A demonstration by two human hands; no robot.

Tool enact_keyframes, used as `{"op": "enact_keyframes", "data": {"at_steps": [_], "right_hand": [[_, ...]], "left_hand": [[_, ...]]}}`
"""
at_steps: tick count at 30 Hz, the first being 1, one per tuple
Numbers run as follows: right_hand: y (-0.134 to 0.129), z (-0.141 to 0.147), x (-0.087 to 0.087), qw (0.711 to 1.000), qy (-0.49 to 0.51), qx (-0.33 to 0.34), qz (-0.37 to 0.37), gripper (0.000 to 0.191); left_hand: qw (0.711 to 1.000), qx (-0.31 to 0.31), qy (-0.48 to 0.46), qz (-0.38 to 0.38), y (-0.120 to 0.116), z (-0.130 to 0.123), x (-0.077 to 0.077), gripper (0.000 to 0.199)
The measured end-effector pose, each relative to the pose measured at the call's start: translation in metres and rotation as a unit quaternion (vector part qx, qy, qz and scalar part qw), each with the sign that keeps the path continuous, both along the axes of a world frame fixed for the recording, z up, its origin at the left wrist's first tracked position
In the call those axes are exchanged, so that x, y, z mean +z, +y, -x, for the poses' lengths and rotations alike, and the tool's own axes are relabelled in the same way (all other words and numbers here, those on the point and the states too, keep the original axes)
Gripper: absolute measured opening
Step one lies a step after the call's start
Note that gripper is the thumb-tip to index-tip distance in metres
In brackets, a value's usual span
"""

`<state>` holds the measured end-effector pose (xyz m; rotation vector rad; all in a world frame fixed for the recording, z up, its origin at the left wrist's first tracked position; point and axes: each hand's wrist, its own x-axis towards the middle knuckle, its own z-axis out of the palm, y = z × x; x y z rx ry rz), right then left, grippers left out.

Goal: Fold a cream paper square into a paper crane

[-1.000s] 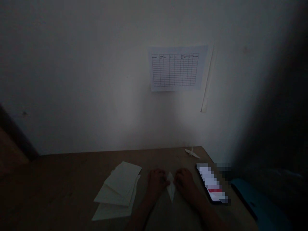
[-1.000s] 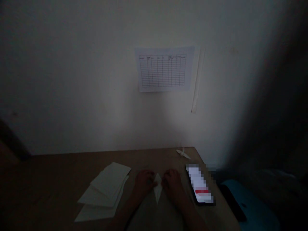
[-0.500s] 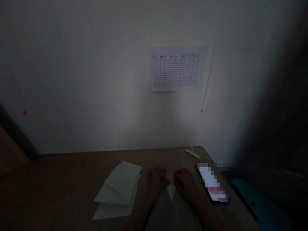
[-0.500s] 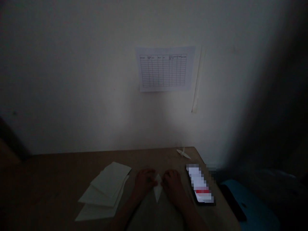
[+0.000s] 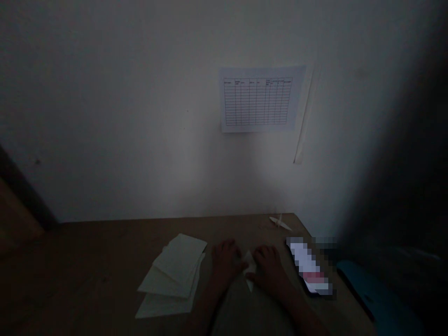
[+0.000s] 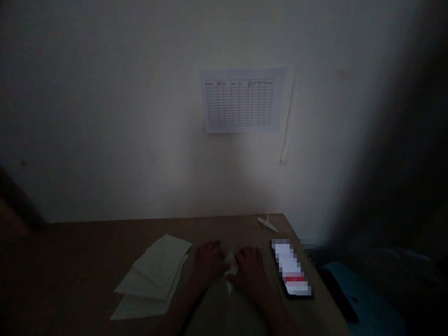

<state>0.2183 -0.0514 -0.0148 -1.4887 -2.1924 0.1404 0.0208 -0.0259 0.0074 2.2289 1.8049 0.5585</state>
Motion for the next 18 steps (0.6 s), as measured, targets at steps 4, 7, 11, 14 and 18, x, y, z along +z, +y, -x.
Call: {"op": "enact_keyframes", "data": {"at_steps": [4, 7, 11, 14, 18], "right_hand": [[0.0001, -0.0004, -0.0005, 1.0, -0.004, -0.001, -0.001, 0.052], [-0.0006, -0.0001, 0.0004, 1.0, 0.001, 0.001, -0.005, 0.046], [-0.0015, 0.001, 0.0026, 1.0, 0.007, 0.002, -0.005, 0.039], [-0.0015, 0.0012, 0.004, 1.0, 0.004, 0.006, 0.005, 0.043], [-0.001, 0.0008, 0.005, 1.0, 0.002, 0.009, 0.016, 0.047]], "left_hand": [[1.0, -0.003, -0.007, -0.008, 0.0002, 0.0041, -0.0034, 0.034], [1.0, -0.02, -0.004, -0.009, -0.0011, 0.0077, -0.0041, 0.039], [0.999, -0.036, -0.004, -0.004, -0.0011, 0.0107, -0.0047, 0.052], [1.0, -0.02, -0.013, -0.012, 0.0001, 0.0104, -0.004, 0.052], [1.0, 0.0, -0.015, -0.025, 0.0, 0.0077, 0.0, 0.038]]}}
